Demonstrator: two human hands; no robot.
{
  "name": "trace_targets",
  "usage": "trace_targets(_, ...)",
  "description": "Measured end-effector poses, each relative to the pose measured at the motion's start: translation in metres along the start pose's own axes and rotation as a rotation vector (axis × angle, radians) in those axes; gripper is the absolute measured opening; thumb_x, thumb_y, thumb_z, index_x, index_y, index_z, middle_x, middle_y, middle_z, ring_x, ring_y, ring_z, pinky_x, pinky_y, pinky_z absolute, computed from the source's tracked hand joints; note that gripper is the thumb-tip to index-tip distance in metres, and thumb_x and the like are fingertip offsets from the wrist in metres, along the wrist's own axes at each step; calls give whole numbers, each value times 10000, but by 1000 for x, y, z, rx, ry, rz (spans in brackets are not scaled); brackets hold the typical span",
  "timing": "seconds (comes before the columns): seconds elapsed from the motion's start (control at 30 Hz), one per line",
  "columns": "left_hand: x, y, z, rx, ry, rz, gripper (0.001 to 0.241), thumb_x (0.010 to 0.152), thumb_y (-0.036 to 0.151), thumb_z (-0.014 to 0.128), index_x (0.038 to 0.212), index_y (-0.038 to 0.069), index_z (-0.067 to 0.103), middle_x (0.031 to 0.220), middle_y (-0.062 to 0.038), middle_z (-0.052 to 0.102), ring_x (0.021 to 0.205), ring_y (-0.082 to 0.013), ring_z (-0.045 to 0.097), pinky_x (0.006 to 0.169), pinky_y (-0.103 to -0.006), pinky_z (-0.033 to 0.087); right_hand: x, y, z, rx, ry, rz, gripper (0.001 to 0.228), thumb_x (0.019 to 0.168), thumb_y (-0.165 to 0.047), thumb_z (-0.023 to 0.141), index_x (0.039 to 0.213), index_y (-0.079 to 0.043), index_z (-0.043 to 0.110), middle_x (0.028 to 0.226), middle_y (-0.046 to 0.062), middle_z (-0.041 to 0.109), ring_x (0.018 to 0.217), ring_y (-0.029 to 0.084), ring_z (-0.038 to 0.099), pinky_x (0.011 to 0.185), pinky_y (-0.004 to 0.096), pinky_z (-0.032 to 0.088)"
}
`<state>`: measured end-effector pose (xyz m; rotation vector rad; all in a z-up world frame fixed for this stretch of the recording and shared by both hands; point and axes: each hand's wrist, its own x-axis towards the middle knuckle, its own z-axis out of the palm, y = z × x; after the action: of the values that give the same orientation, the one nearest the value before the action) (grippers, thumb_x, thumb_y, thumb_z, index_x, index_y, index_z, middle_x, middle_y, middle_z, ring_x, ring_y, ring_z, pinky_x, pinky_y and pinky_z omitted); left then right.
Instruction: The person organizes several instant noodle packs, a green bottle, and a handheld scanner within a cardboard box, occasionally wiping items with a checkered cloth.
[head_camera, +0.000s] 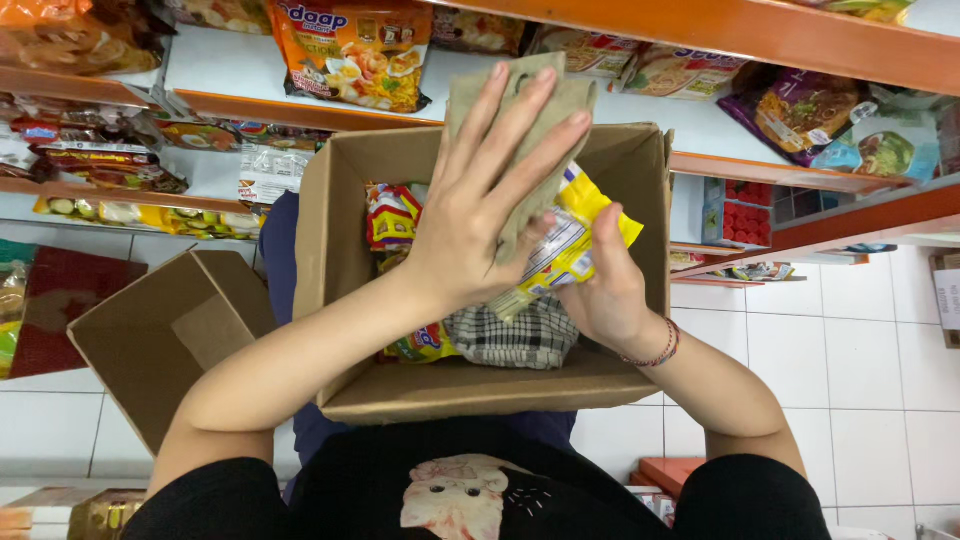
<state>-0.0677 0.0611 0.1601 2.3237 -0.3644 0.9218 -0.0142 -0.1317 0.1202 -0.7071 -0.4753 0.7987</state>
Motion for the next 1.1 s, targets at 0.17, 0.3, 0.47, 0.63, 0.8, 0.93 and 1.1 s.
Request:
trace_targets(0.17, -5, 3, -2, 77, -123, 349, 619, 963, 474, 636, 1550, 299, 541, 1648, -32, 382, 1563, -304, 248, 1232, -756, 133, 11, -35, 17, 14, 278, 149, 701, 1077, -546, 254, 1595, -84, 357, 1569, 120, 512, 1450, 294, 517, 1236, 464, 406)
trace_targets(0.3, -21, -7, -7, 121, -222, 500, 481, 1056, 241, 614, 1535, 284, 593, 1667, 25, 435, 1578, -269, 324, 1266, -723, 167, 18, -57, 32, -41, 248, 79, 706, 1135, -525, 257, 1621, -29, 386, 1583, 166, 509, 1467, 333, 508, 1287, 476, 380)
trace_targets(0.47, -36, -25, -16, 83, -273, 667, 344, 1114, 285, 637, 1448, 207, 658, 1644, 14, 495, 1548, -242, 385, 1237, -719, 204, 16, -82, 31, 347, 501, -135, 643, 1128, -459, 211, 1544, -6, 400, 1501, 225, 499, 1349, 421, 518, 1181, 594, 417)
trace_targets(0.63, -43, -46, -11, 397, -359, 741, 334, 998, 299, 659, 1295, 166, 732, 1524, -50, 572, 1468, -223, 464, 1246, -608, 242, -8, -109, -3, 208, 472, -250, 592, 1191, -509, 249, 1533, -41, 370, 1511, 177, 452, 1347, 360, 485, 1176, 525, 398)
trace_targets(0.8, -39, -65, 22, 502, -609, 611, 478, 825, 351, 714, 1241, 117, 707, 1491, -123, 571, 1457, -235, 463, 1228, -580, 237, -44, -120, -40, 180, 431, -245, 492, 1055, -345, 456, 1433, -33, 495, 1438, 124, 546, 1296, 276, 553, 1200, 441, 425)
trace_targets(0.93, -41, -64, 47, 226, -818, 324, 775, 626, 383, 786, 1336, 100, 659, 1486, -212, 479, 1447, -325, 392, 1150, -713, 179, -61, -112, -58, 87, 438, -235, 426, 972, -128, 486, 1375, 0, 542, 1375, 139, 609, 1245, 262, 611, 1193, 404, 455)
trace_targets(1.1, -58, -41, 103, -74, -899, 364, 935, 558, 220, 769, 1469, 188, 560, 1590, -165, 403, 1475, -338, 355, 1170, -692, 124, -70, -110, -67, 159, 503, -202, 407, 962, -124, 511, 1341, 13, 562, 1353, 155, 642, 1219, 280, 627, 1164, 429, 477)
